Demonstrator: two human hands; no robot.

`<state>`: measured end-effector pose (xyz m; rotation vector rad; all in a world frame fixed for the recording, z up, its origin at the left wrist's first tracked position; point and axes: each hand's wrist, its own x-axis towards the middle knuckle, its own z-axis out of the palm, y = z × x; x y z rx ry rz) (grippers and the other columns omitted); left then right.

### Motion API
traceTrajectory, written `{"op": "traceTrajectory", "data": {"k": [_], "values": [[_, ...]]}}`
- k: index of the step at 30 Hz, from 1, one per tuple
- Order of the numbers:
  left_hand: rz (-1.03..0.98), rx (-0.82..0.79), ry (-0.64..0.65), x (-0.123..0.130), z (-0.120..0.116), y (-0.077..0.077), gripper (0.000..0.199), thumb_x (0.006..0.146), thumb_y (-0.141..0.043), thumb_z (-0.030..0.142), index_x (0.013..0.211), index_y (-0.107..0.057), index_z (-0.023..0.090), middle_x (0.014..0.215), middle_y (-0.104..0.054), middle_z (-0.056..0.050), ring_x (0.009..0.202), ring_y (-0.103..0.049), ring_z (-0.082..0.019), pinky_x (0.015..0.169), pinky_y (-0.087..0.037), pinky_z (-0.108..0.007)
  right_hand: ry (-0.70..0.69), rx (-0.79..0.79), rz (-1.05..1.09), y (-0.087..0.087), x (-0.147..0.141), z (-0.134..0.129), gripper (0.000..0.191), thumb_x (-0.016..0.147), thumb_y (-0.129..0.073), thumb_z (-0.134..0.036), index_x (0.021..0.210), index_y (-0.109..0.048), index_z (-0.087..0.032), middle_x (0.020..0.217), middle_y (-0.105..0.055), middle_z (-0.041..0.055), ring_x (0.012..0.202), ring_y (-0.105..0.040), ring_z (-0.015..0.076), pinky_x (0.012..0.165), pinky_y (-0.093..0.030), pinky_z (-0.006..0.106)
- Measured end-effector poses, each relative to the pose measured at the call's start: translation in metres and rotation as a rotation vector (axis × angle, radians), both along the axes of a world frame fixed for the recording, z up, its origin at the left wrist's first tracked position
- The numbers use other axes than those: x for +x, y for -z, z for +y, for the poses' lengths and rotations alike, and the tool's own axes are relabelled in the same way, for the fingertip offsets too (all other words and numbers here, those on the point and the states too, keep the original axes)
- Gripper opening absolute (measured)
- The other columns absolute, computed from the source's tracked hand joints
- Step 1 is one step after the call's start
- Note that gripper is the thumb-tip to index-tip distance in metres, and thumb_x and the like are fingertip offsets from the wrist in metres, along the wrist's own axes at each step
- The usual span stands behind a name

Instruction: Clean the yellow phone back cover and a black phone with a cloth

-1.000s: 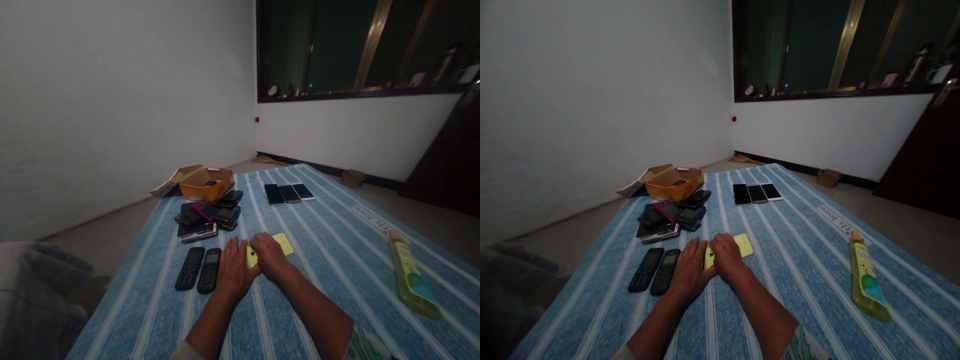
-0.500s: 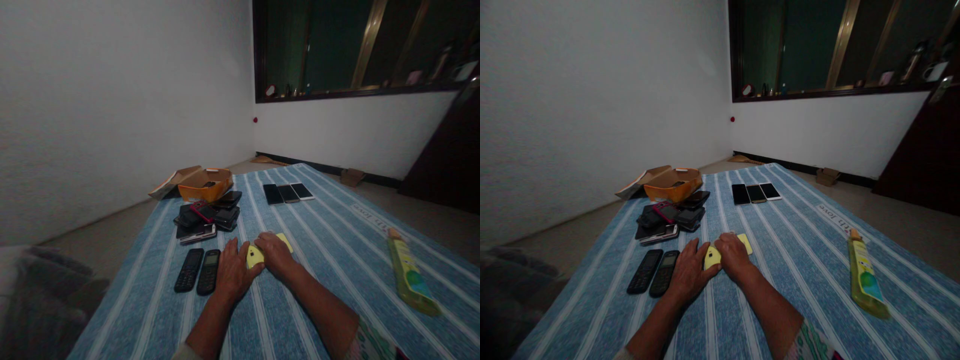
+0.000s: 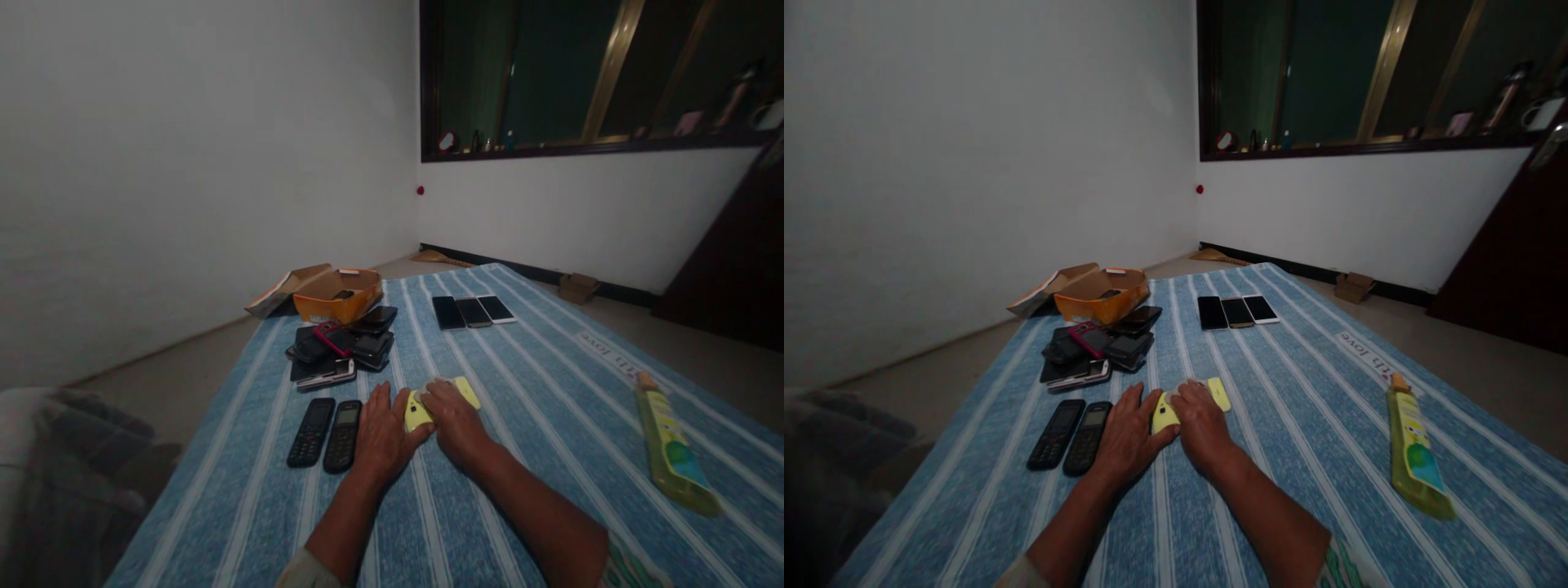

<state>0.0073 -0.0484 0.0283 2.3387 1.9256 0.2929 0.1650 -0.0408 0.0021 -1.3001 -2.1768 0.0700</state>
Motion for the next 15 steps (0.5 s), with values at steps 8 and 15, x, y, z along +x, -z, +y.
{"op": "traceTrajectory", "data": {"k": [8, 15], "values": [[-0.013, -0.001, 0.004, 0.000, -0.001, -0.001, 0.073, 0.081, -0.061, 0.058, 0.139, -0.047, 0.017, 0.153, -0.034, -0.021, 0.143, -0.027, -0.041, 0.113, -0.026, -0.051, 0.146, 0.025, -0.013, 0.005, 0.022, -0.010, 0.041, 0.085, -0.045, 0.001, 0.117, -0.067, -0.013, 0.124, -0.064, 0.0165, 0.126, -0.052, 0.0273, 0.110, -0.038, 0.044], [-0.016, 0.016, 0.010, 0.000, -0.001, 0.001, 0.070, 0.083, -0.057, 0.057, 0.139, -0.047, 0.016, 0.152, -0.035, -0.020, 0.143, -0.028, -0.040, 0.114, -0.026, -0.051, 0.051, 0.122, 0.005, 0.023, 0.010, -0.032, 0.040, 0.087, -0.046, -0.003, 0.119, -0.066, -0.014, 0.128, -0.062, 0.0168, 0.128, -0.051, 0.0294, 0.109, -0.040, 0.052]]}}
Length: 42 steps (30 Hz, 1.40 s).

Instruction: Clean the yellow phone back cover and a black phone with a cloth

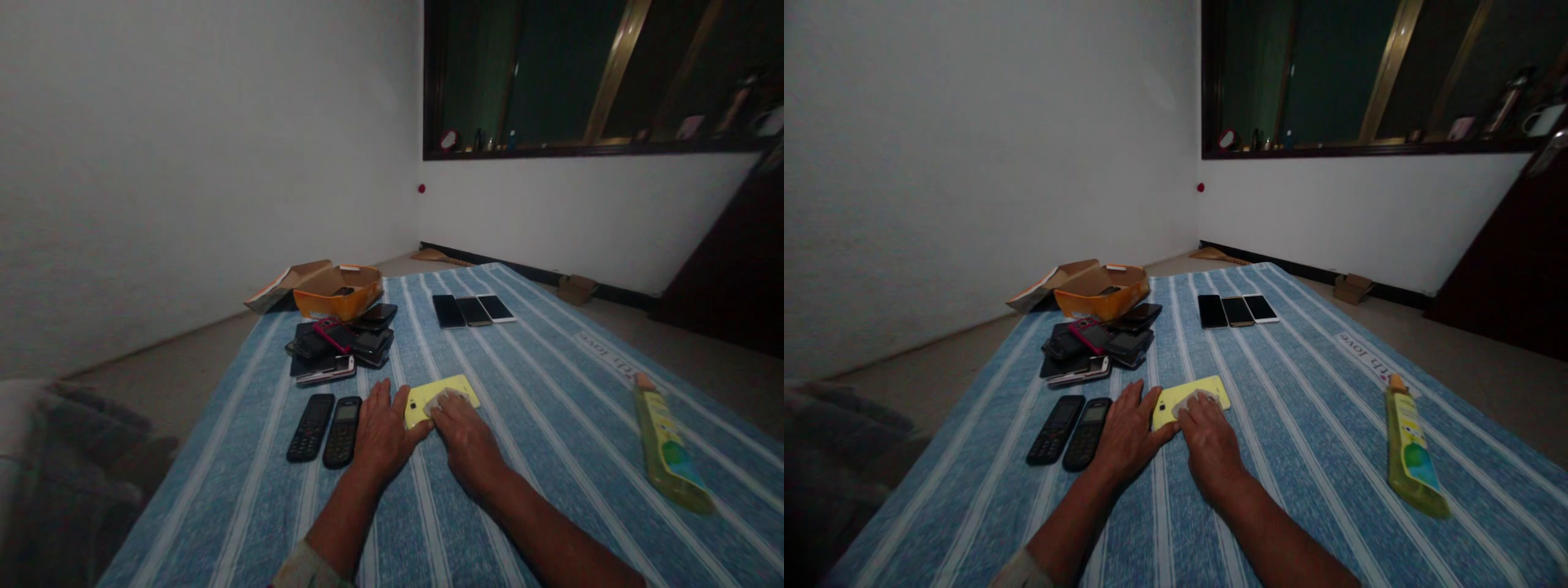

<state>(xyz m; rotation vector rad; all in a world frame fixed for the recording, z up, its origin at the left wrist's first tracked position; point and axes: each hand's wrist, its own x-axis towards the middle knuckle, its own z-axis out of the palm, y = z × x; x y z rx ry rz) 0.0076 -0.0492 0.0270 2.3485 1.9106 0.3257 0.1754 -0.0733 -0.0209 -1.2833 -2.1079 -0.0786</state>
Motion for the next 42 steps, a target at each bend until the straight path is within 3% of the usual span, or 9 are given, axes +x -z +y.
{"op": "traceTrajectory", "data": {"k": [9, 13, 17, 23, 31, 35, 42], "values": [[0.006, -0.020, -0.007, -0.001, 0.001, -0.002, 0.073, 0.081, -0.060, 0.058, 0.140, -0.046, 0.017, 0.153, -0.034, -0.020, 0.143, -0.027, -0.039, 0.115, -0.024, -0.050, 0.057, -0.138, 0.046, -0.012, 0.033, 0.013, 0.042, 0.086, -0.044, -0.001, 0.116, -0.069, -0.018, 0.129, -0.063, 0.0149, 0.127, -0.053, 0.0262, 0.108, -0.040, 0.047], [0.006, -0.020, -0.004, -0.001, 0.001, 0.001, 0.074, 0.082, -0.058, 0.060, 0.141, -0.046, 0.017, 0.153, -0.034, -0.020, 0.143, -0.026, -0.040, 0.115, -0.023, -0.050, -0.039, -0.128, 0.041, -0.012, 0.041, 0.019, 0.036, 0.089, -0.046, -0.006, 0.114, -0.069, -0.018, 0.126, -0.064, 0.0133, 0.125, -0.054, 0.0238, 0.109, -0.039, 0.044], [0.018, -0.005, 0.011, -0.002, 0.000, 0.001, 0.074, 0.081, -0.058, 0.060, 0.141, -0.045, 0.018, 0.154, -0.034, -0.019, 0.143, -0.027, -0.040, 0.114, -0.024, -0.050, -0.203, -0.103, 0.016, -0.025, 0.030, 0.019, 0.031, 0.092, -0.046, -0.008, 0.108, -0.069, -0.019, 0.120, -0.067, 0.0106, 0.122, -0.055, 0.0214, 0.105, -0.042, 0.039], [0.038, -0.010, 0.039, -0.005, 0.001, 0.001, 0.073, 0.081, -0.060, 0.053, 0.142, -0.044, 0.015, 0.153, -0.034, -0.021, 0.143, -0.027, -0.040, 0.114, -0.025, -0.052, -0.331, -0.119, -0.005, -0.046, 0.002, 0.018, 0.018, 0.091, -0.054, -0.011, 0.094, -0.070, -0.018, 0.105, -0.069, 0.0084, 0.106, -0.060, 0.0199, 0.097, -0.045, 0.034], [0.039, 0.005, 0.038, -0.006, 0.003, -0.002, 0.076, 0.077, -0.063, 0.050, 0.139, -0.044, 0.011, 0.150, -0.039, -0.022, 0.141, -0.033, -0.039, 0.114, -0.028, -0.050, -0.410, -0.118, 0.000, -0.040, -0.003, 0.026, 0.022, 0.088, -0.055, -0.008, 0.099, -0.071, -0.019, 0.111, -0.068, 0.0085, 0.114, -0.057, 0.0192, 0.100, -0.042, 0.032], [0.024, -0.009, 0.038, -0.005, 0.002, -0.002, 0.076, 0.077, -0.064, 0.050, 0.138, -0.044, 0.009, 0.151, -0.035, -0.023, 0.142, -0.030, -0.039, 0.114, -0.027, -0.051, -0.410, -0.144, -0.007, -0.041, 0.008, 0.026, 0.025, 0.089, -0.054, -0.008, 0.103, -0.071, -0.019, 0.113, -0.068, 0.0080, 0.115, -0.057, 0.0185, 0.100, -0.043, 0.031], [0.010, -0.060, 0.026, -0.004, 0.001, -0.004, 0.078, 0.075, -0.065, 0.053, 0.138, -0.042, 0.014, 0.154, -0.032, -0.020, 0.144, -0.025, -0.037, 0.115, -0.023, -0.049, -0.293, -0.218, -0.013, -0.040, 0.050, 0.035, 0.026, 0.091, -0.053, -0.010, 0.098, -0.074, -0.023, 0.117, -0.069, 0.0054, 0.111, -0.061, 0.0185, 0.095, -0.046, 0.030]]}}
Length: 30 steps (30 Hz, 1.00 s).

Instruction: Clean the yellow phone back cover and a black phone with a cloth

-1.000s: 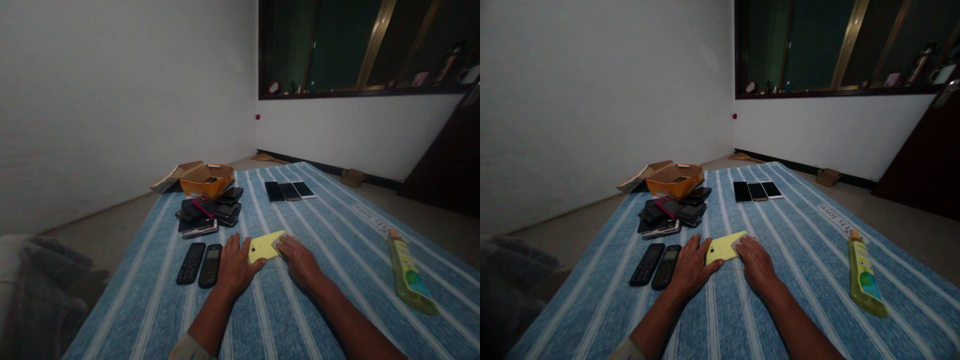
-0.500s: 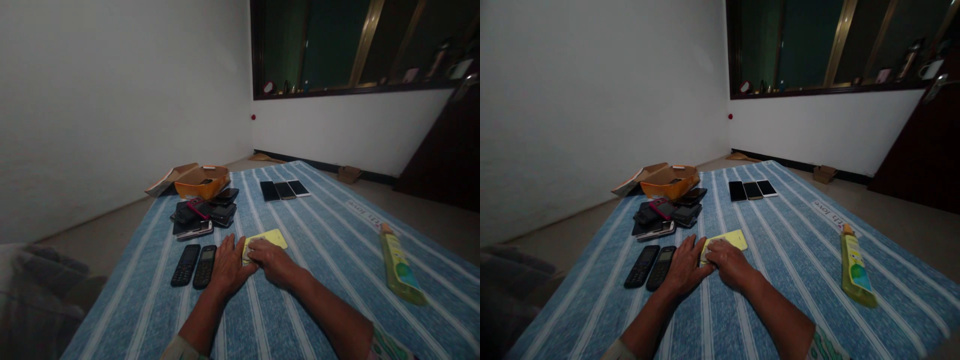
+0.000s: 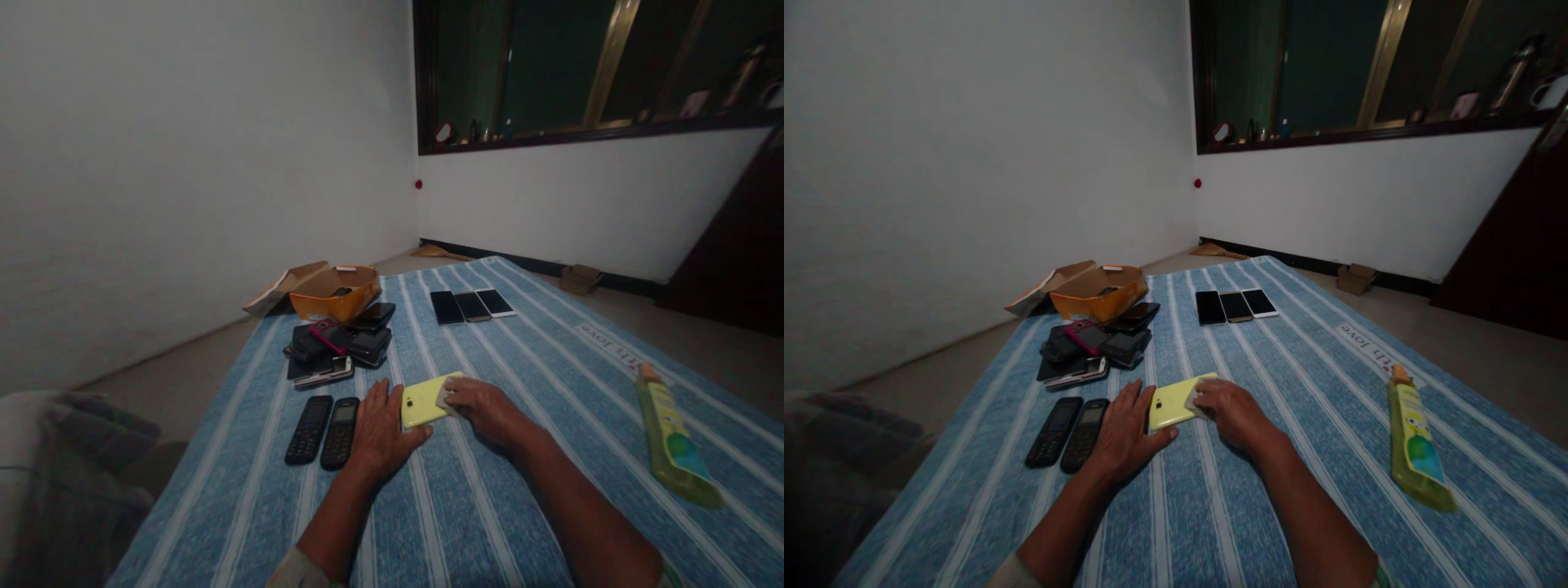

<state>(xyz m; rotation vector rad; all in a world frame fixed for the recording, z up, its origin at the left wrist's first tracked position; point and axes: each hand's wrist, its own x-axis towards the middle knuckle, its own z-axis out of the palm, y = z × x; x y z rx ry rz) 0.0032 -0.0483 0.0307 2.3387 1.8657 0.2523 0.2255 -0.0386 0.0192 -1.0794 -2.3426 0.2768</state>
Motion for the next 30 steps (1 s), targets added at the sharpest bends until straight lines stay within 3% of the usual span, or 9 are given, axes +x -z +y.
{"op": "traceTrajectory", "data": {"k": [4, 9, 12, 15, 21, 25, 30], "values": [[-0.034, 0.019, 0.009, -0.001, 0.000, 0.003, 0.078, 0.074, -0.065, 0.053, 0.138, -0.041, 0.017, 0.154, -0.033, -0.018, 0.144, -0.025, -0.037, 0.114, -0.023, -0.050, -0.003, 0.011, -0.020, -0.001, -0.002, -0.002, 0.024, 0.092, -0.052, -0.012, 0.094, -0.074, -0.022, 0.113, -0.070, 0.0059, 0.110, -0.061, 0.0184, 0.093, -0.046, 0.029], [-0.010, -0.006, 0.008, -0.002, 0.002, 0.005, 0.084, 0.071, -0.066, 0.054, 0.140, -0.039, 0.013, 0.154, -0.032, -0.021, 0.145, -0.024, -0.037, 0.115, -0.023, -0.051, -0.085, 0.063, -0.015, -0.005, -0.035, -0.010, 0.020, 0.091, -0.055, -0.011, 0.095, -0.072, -0.020, 0.105, -0.069, 0.0062, 0.109, -0.059, 0.0191, 0.094, -0.044, 0.030], [0.016, -0.004, 0.007, -0.002, 0.004, 0.006, 0.085, 0.071, -0.066, 0.052, 0.141, -0.038, 0.011, 0.154, -0.031, -0.022, 0.145, -0.025, -0.037, 0.116, -0.022, -0.049, -0.110, 0.086, -0.049, -0.008, -0.054, -0.011, 0.015, 0.088, -0.058, -0.011, 0.087, -0.071, -0.019, 0.095, -0.067, 0.0059, 0.099, -0.061, 0.0190, 0.088, -0.046, 0.029], [0.015, 0.014, 0.007, -0.003, 0.006, 0.008, 0.086, 0.069, -0.068, 0.051, 0.140, -0.040, 0.010, 0.153, -0.032, -0.022, 0.144, -0.027, -0.037, 0.116, -0.024, -0.047, -0.142, 0.094, -0.049, -0.008, -0.061, -0.009, 0.014, 0.087, -0.059, -0.011, 0.084, -0.071, -0.018, 0.092, -0.068, 0.0058, 0.096, -0.062, 0.0185, 0.087, -0.047, 0.029], [-0.029, 0.008, 0.028, -0.003, 0.003, 0.004, 0.083, 0.068, -0.070, 0.054, 0.136, -0.043, 0.015, 0.152, -0.035, -0.020, 0.144, -0.027, -0.038, 0.114, -0.026, -0.052, -0.095, 0.031, 0.037, 0.001, -0.025, -0.003, 0.027, 0.090, -0.054, -0.009, 0.101, -0.074, -0.023, 0.118, -0.069, 0.0064, 0.119, -0.058, 0.0187, 0.101, -0.044, 0.033], [-0.042, 0.016, 0.038, -0.003, 0.002, 0.004, 0.079, 0.073, -0.065, 0.058, 0.136, -0.043, 0.014, 0.152, -0.035, -0.021, 0.143, -0.027, -0.039, 0.113, -0.026, -0.053, 0.024, -0.043, 0.044, 0.005, 0.003, 0.000, 0.033, 0.088, -0.053, -0.006, 0.105, -0.074, -0.025, 0.124, -0.067, 0.0053, 0.118, -0.060, 0.0190, 0.099, -0.047, 0.033], [-0.028, 0.026, 0.035, -0.002, 0.001, 0.005, 0.071, 0.082, -0.057, 0.056, 0.136, -0.044, 0.012, 0.152, -0.034, -0.022, 0.143, -0.027, -0.039, 0.114, -0.025, -0.050, 0.067, -0.024, 0.054, 0.006, 0.000, -0.007, 0.032, 0.088, -0.050, -0.005, 0.100, -0.074, -0.022, 0.122, -0.067, 0.0072, 0.117, -0.061, 0.0197, 0.097, -0.049, 0.034]]}}
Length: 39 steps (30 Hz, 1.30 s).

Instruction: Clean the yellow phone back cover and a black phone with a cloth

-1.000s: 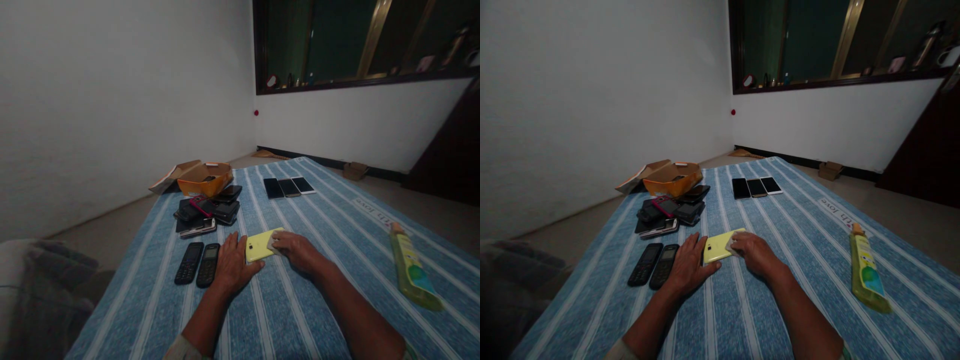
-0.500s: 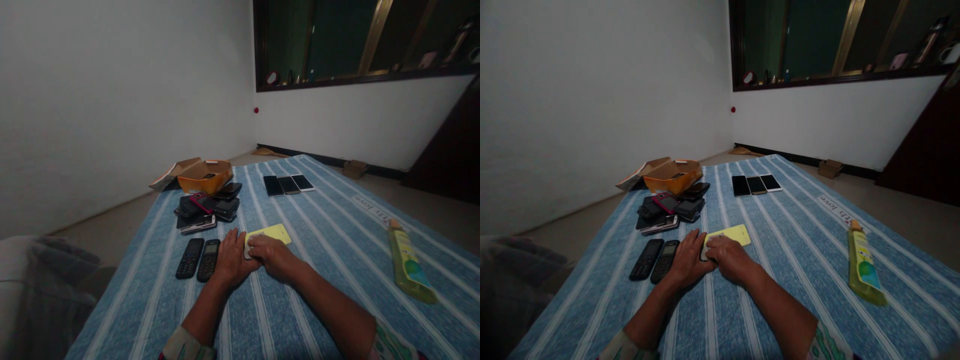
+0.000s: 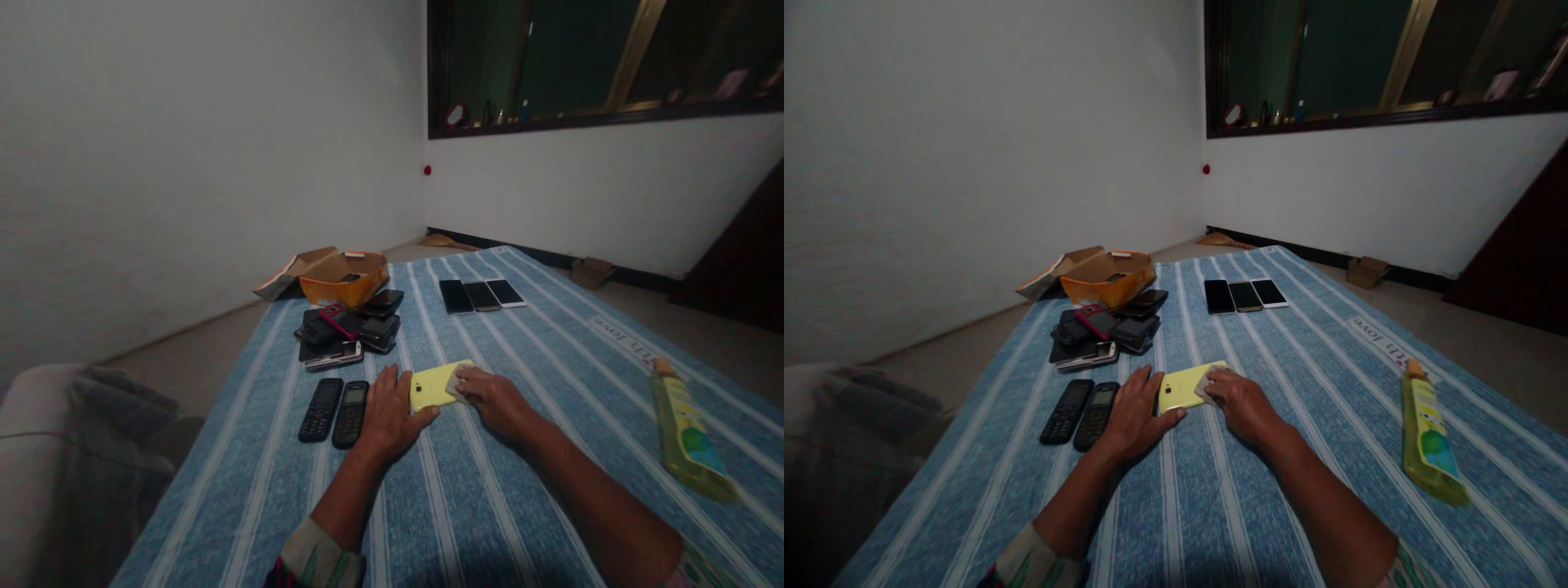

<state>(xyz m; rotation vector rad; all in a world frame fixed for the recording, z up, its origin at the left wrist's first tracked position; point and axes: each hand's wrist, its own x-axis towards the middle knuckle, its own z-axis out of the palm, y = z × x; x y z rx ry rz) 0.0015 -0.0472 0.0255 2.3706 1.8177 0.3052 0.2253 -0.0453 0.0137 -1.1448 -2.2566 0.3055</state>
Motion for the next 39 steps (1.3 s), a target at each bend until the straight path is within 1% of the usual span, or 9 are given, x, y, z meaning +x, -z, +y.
{"op": "traceTrajectory", "data": {"k": [6, 11, 14, 19, 22, 25, 28, 33, 39], "values": [[0.015, -0.003, -0.010, 0.002, 0.000, 0.000, 0.070, 0.084, -0.056, 0.053, 0.138, -0.042, 0.011, 0.153, -0.032, -0.023, 0.143, -0.026, -0.038, 0.115, -0.024, -0.050, -0.044, -0.020, 0.062, 0.002, -0.009, 0.007, 0.032, 0.089, -0.050, -0.007, 0.106, -0.073, -0.023, 0.125, -0.066, 0.0063, 0.119, -0.059, 0.0190, 0.101, -0.046, 0.036], [0.011, 0.007, -0.013, 0.002, 0.000, -0.002, 0.065, 0.084, -0.057, 0.051, 0.136, -0.044, 0.013, 0.152, -0.034, -0.021, 0.142, -0.028, -0.037, 0.114, -0.026, -0.050, 0.133, -0.078, 0.074, 0.005, -0.005, 0.022, 0.036, 0.090, -0.048, -0.007, 0.114, -0.070, -0.020, 0.128, -0.064, 0.0092, 0.123, -0.057, 0.0206, 0.103, -0.044, 0.035], [0.000, 0.020, -0.019, 0.002, -0.001, -0.003, 0.064, 0.083, -0.059, 0.049, 0.134, -0.046, 0.013, 0.151, -0.036, -0.020, 0.142, -0.030, -0.037, 0.113, -0.027, -0.050, 0.226, -0.085, 0.015, 0.006, -0.010, 0.016, 0.038, 0.090, -0.044, -0.006, 0.117, -0.069, -0.017, 0.131, -0.062, 0.0123, 0.125, -0.054, 0.0225, 0.104, -0.044, 0.036], [0.008, 0.004, -0.013, 0.001, -0.001, -0.002, 0.069, 0.084, -0.057, 0.052, 0.138, -0.043, 0.010, 0.152, -0.034, -0.023, 0.143, -0.027, -0.038, 0.115, -0.025, -0.051, 0.265, -0.084, -0.091, 0.007, -0.018, -0.003, 0.048, 0.085, -0.041, 0.000, 0.124, -0.065, -0.017, 0.136, -0.058, 0.0118, 0.133, -0.046, 0.0219, 0.110, -0.036, 0.034], [0.016, -0.001, -0.011, 0.001, -0.001, -0.001, 0.072, 0.085, -0.056, 0.053, 0.140, -0.040, 0.009, 0.153, -0.032, -0.024, 0.143, -0.026, -0.039, 0.115, -0.024, -0.051, 0.282, -0.117, -0.096, 0.003, -0.019, 0.004, 0.045, 0.086, -0.042, -0.002, 0.121, -0.066, -0.018, 0.136, -0.058, 0.0107, 0.131, -0.048, 0.0209, 0.107, -0.037, 0.031], [0.019, 0.006, -0.007, 0.001, 0.000, 0.000, 0.073, 0.085, -0.057, 0.053, 0.140, -0.040, 0.009, 0.152, -0.032, -0.025, 0.143, -0.027, -0.039, 0.115, -0.025, -0.051, 0.311, -0.145, -0.093, -0.001, -0.018, 0.018, 0.037, 0.090, -0.044, -0.009, 0.117, -0.067, -0.021, 0.131, -0.061, 0.0089, 0.121, -0.055, 0.0196, 0.098, -0.042, 0.027], [0.018, 0.007, -0.011, 0.001, 0.001, -0.001, 0.072, 0.084, -0.058, 0.052, 0.140, -0.042, 0.009, 0.152, -0.033, -0.025, 0.143, -0.027, -0.039, 0.114, -0.025, -0.051, 0.305, -0.129, -0.081, 0.000, -0.018, 0.023, 0.035, 0.092, -0.045, -0.012, 0.117, -0.067, -0.021, 0.129, -0.062, 0.0083, 0.116, -0.057, 0.0189, 0.095, -0.043, 0.026], [0.013, 0.023, -0.018, 0.001, 0.002, 0.000, 0.072, 0.083, -0.060, 0.052, 0.138, -0.043, 0.010, 0.151, -0.034, -0.024, 0.142, -0.029, -0.039, 0.114, -0.027, -0.052, 0.292, -0.067, -0.066, 0.008, -0.019, 0.010, 0.042, 0.089, -0.041, -0.003, 0.120, -0.065, -0.017, 0.134, -0.059, 0.0115, 0.129, -0.048, 0.0212, 0.106, -0.037, 0.032], [-0.011, 0.029, -0.022, 0.000, 0.004, 0.004, 0.071, 0.082, -0.060, 0.053, 0.138, -0.045, 0.011, 0.151, -0.036, -0.023, 0.142, -0.029, -0.039, 0.113, -0.026, -0.052, 0.200, 0.025, -0.078, 0.005, -0.036, -0.001, 0.043, 0.084, -0.043, 0.000, 0.117, -0.066, -0.014, 0.126, -0.062, 0.0128, 0.125, -0.049, 0.0224, 0.109, -0.035, 0.034]]}}
